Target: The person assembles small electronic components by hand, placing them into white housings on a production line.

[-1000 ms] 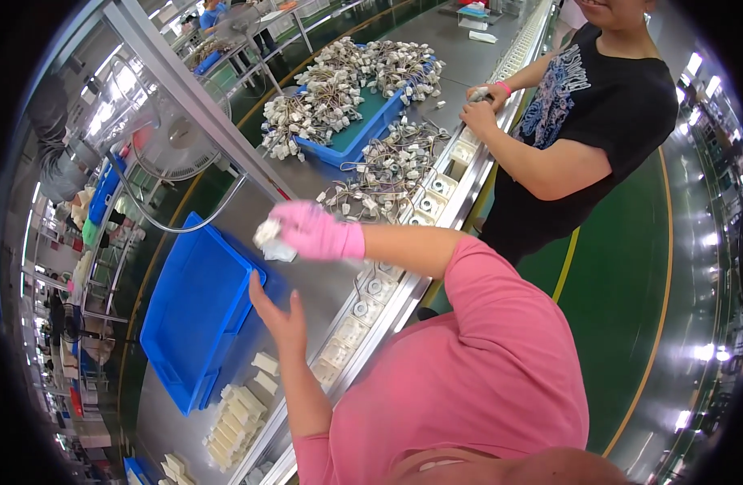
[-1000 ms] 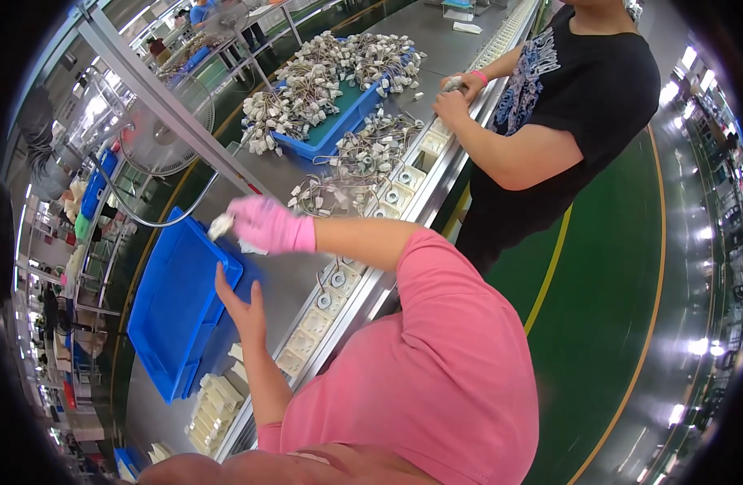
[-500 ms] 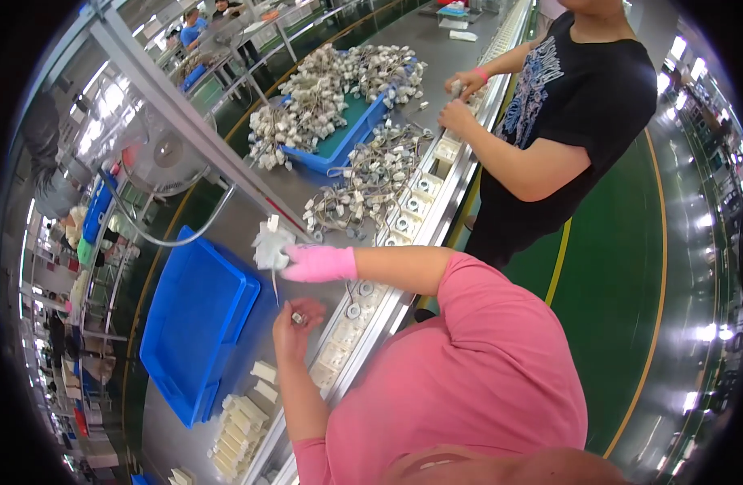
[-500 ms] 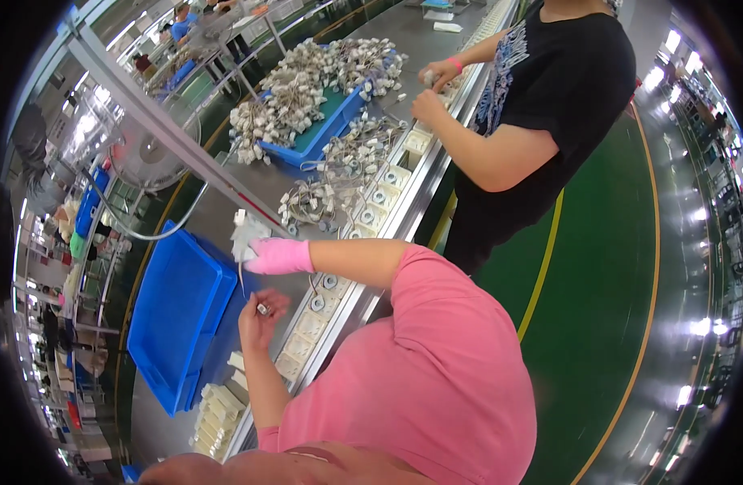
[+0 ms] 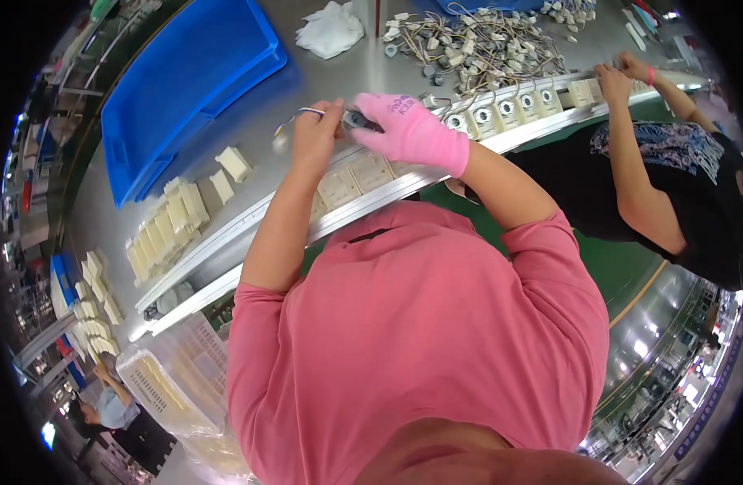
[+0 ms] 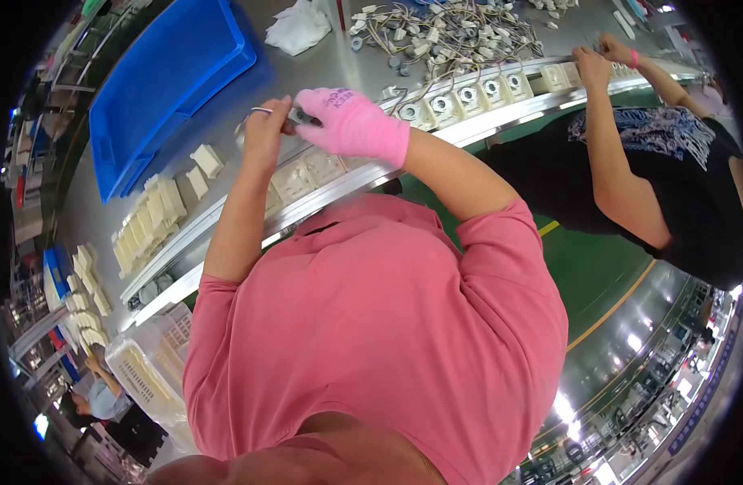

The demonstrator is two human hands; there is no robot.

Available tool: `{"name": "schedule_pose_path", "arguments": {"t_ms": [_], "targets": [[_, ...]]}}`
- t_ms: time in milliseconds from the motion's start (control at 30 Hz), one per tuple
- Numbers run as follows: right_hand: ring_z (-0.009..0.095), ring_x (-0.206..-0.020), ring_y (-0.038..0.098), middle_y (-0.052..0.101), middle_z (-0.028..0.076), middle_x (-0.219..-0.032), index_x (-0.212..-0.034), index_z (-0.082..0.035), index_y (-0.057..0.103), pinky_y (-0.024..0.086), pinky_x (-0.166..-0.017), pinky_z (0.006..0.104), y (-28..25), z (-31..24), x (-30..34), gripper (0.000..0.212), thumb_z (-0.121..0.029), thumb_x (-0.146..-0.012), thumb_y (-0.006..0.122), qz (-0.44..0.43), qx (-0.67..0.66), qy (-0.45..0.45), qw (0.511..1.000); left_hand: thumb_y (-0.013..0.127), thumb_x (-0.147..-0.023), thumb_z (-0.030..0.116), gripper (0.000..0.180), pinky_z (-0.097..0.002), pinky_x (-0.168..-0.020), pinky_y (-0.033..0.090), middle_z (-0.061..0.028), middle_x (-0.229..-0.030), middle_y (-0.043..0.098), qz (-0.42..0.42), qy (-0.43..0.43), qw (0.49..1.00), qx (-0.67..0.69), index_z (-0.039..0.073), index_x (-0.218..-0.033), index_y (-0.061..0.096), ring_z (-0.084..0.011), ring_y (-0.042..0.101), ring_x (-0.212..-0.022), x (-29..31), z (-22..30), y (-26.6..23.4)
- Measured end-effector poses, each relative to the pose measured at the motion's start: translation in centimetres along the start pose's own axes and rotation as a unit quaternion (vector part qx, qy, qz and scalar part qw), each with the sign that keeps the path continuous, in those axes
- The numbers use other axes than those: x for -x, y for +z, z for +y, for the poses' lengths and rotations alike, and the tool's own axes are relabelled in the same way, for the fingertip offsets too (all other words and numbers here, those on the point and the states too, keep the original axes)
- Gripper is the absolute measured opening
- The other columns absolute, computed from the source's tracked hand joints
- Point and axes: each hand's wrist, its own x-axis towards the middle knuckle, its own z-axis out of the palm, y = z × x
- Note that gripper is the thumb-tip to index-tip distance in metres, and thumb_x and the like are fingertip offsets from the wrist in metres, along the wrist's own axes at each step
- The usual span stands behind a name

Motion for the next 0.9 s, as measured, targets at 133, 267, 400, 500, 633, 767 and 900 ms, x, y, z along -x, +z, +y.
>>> {"name": "schedule_pose_path", "arguments": {"t_ms": [133,267,400,500,633,767,900], "targets": [[0.034,-0.072,0.053,0.052,0.015,-0.077,-0.085,-0.005,0.047,0.042,-0.062,0.0407,-0.1,-0.6,1.0,0.024,-0.025,-0.075,0.058,-0.033,0.016,-0.041,0.998,0.055,-0.083,0.025,0.032,-0.0309,-0.049,0.035,-0.0097,-0.057,0.049,0.031,0.059,0.984,-0.167,0.002,-0.061,0.052,-0.0169,0.048,-0.053,2.8,0.1,0.0],[0.032,-0.073,0.055,0.053,0.013,-0.077,-0.084,-0.008,0.048,0.043,-0.062,0.0395,-0.2,-0.5,1.5,0.020,-0.024,-0.075,0.057,-0.094,0.069,-0.048,0.992,0.056,-0.078,0.018,0.020,-0.0373,-0.055,0.037,-0.0141,-0.063,0.048,-0.036,0.205,0.933,-0.294,0.002,-0.067,0.052,-0.0291,0.048,-0.061,4.4,-0.1,-0.5],[0.029,-0.072,0.058,0.056,0.010,-0.075,-0.079,-0.009,0.054,0.045,-0.061,0.0382,0.9,-0.1,1.2,0.014,-0.021,-0.073,0.056,-0.159,0.164,-0.174,0.958,0.056,-0.073,0.012,0.010,-0.0427,-0.063,0.037,-0.0151,-0.076,0.049,-0.051,0.315,0.859,-0.399,0.003,-0.073,0.054,-0.0345,0.048,-0.076,5.4,-1.4,-0.6],[0.026,-0.069,0.059,0.057,0.008,-0.070,-0.076,-0.010,0.057,0.047,-0.058,0.0372,0.4,0.6,1.2,0.016,-0.024,-0.069,0.057,-0.163,0.204,-0.234,0.937,0.057,-0.072,0.011,0.010,-0.0426,-0.064,0.037,-0.0161,-0.080,0.049,-0.042,0.276,0.874,-0.398,0.002,-0.074,0.053,-0.0340,0.047,-0.076,5.7,-0.7,0.1],[0.025,-0.069,0.059,0.056,0.008,-0.069,-0.073,-0.009,0.056,0.045,-0.055,0.0374,0.3,0.4,1.8,0.017,-0.025,-0.071,0.057,-0.164,0.203,-0.200,0.944,0.055,-0.071,0.007,0.008,-0.0438,-0.066,0.035,-0.0173,-0.080,0.049,-0.021,0.296,0.867,-0.400,0.001,-0.075,0.052,-0.0356,0.046,-0.077,5.9,-1.6,1.1],[0.023,-0.077,0.054,0.053,0.007,-0.078,-0.074,-0.009,0.056,0.042,-0.061,0.0353,2.5,0.7,4.2,0.017,-0.026,-0.073,0.055,-0.020,0.215,-0.243,0.946,0.052,-0.071,0.004,0.011,-0.0445,-0.070,0.034,-0.0183,-0.082,0.049,0.004,0.289,0.873,-0.393,0.000,-0.080,0.051,-0.0366,0.045,-0.081,7.1,-1.3,2.0],[0.023,-0.079,0.051,0.051,0.006,-0.080,-0.074,-0.011,0.055,0.038,-0.064,0.0351,3.5,0.1,5.3,0.018,-0.029,-0.073,0.055,0.033,0.187,-0.174,0.966,0.052,-0.071,0.004,0.013,-0.0446,-0.072,0.034,-0.0176,-0.086,0.049,0.023,0.286,0.867,-0.408,0.001,-0.084,0.052,-0.0354,0.045,-0.085,7.1,-1.9,2.0]]}}
